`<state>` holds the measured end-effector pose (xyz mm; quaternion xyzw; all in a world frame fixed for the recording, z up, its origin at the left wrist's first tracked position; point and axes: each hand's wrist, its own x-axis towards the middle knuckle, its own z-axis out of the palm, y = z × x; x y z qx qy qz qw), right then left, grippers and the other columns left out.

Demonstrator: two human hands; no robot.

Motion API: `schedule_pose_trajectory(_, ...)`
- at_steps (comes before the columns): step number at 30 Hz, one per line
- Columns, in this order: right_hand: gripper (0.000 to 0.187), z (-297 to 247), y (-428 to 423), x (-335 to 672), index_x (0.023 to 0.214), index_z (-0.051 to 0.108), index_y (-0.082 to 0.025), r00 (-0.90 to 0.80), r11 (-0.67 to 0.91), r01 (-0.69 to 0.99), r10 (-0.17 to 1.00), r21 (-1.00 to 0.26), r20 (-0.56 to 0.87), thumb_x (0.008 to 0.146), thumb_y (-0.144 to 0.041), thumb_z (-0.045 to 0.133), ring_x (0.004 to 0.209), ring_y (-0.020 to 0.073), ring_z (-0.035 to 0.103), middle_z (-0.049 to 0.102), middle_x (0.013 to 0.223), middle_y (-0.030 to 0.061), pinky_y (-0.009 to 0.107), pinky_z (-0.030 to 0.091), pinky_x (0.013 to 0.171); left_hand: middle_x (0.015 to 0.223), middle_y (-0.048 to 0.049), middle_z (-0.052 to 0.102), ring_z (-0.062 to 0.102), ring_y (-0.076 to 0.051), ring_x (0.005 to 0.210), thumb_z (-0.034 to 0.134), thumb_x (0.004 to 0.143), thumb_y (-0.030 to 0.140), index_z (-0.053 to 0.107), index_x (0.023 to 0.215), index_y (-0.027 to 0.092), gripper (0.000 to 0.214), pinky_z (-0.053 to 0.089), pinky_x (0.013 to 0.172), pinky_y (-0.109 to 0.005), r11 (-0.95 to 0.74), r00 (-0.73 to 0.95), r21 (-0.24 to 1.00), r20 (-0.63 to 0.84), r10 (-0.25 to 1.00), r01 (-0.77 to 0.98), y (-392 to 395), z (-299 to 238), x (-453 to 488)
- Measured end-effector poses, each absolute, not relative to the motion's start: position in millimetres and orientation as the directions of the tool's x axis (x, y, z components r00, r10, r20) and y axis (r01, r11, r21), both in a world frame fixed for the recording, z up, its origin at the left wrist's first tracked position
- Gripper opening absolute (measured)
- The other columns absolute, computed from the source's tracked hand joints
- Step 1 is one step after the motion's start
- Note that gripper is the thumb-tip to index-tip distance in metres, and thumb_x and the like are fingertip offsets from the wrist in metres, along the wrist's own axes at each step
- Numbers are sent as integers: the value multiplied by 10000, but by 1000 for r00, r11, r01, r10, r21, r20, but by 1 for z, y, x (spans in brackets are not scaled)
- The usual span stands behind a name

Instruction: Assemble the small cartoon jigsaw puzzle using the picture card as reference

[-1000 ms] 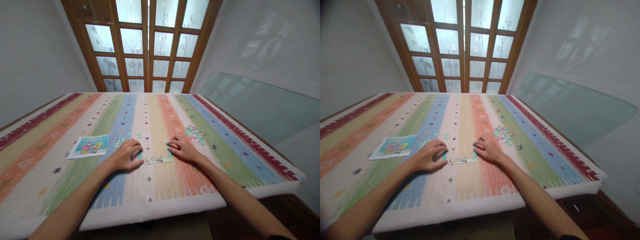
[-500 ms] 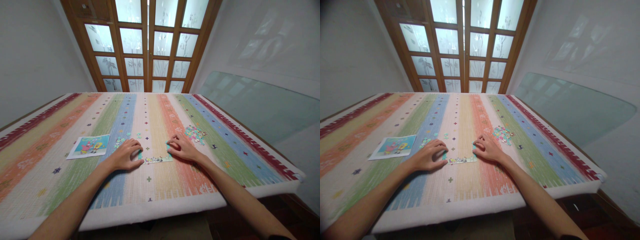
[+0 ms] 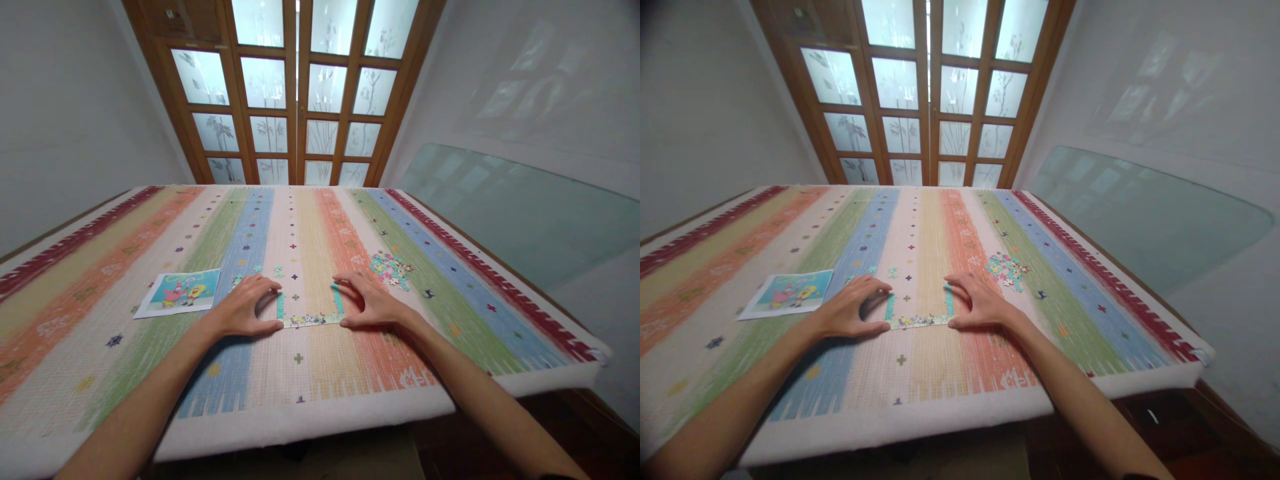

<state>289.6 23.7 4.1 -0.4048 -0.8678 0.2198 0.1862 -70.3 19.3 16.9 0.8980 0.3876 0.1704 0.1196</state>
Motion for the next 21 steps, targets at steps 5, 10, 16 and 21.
schedule_pose_trajectory(5, 912, 5, 23, 288, 1501, 462, -262, -600, 570, 626, 788, -532, 138, 692, -462, 833, 1387, 408, 485, 554, 1447, 141, 637, 240, 1241, 1183, -99, 650, 596, -317, 1086, 728, 786, 534, 541, 1213, 216, 564, 452, 1006, -504, -667, 641, 360, 207, 739, 653, 20, 16, -70)
schedule_pose_trajectory(10, 920, 5, 23, 289, 1513, 455, -259, -606, 577, 625, 783, -525, 139, 698, -476, 824, 1378, 408, 486, 546, 1460, 146, 631, 293, 1214, 1195, -103, 646, 597, -316, 1094, 724, 791, 524, 536, 1222, 224, 558, 453, 1010, -502, -660, 638, 364, 200, 744, 657, 19, 17, -70)
schedule_pose_trajectory(16, 924, 5, 24, 289, 1528, 430, -259, -628, 607, 600, 761, -521, 163, 713, -446, 822, 1379, 405, 480, 537, 1471, 154, 619, 368, 1167, 1191, -111, 656, 601, -323, 1104, 734, 784, 520, 549, 1245, 213, 584, 451, 1018, -512, -669, 645, 382, 211, 735, 637, 18, 17, -69)
schedule_pose_trajectory(21, 916, 6, 23, 289, 1533, 432, -283, -635, 626, 604, 752, -494, 177, 719, -427, 829, 1355, 396, 505, 552, 1446, 147, 619, 399, 1139, 1122, -105, 671, 629, -284, 1046, 637, 888, 468, 530, 1323, 210, 517, 452, 1008, -496, -598, 502, 430, 326, 801, 676, 28, 17, -75)
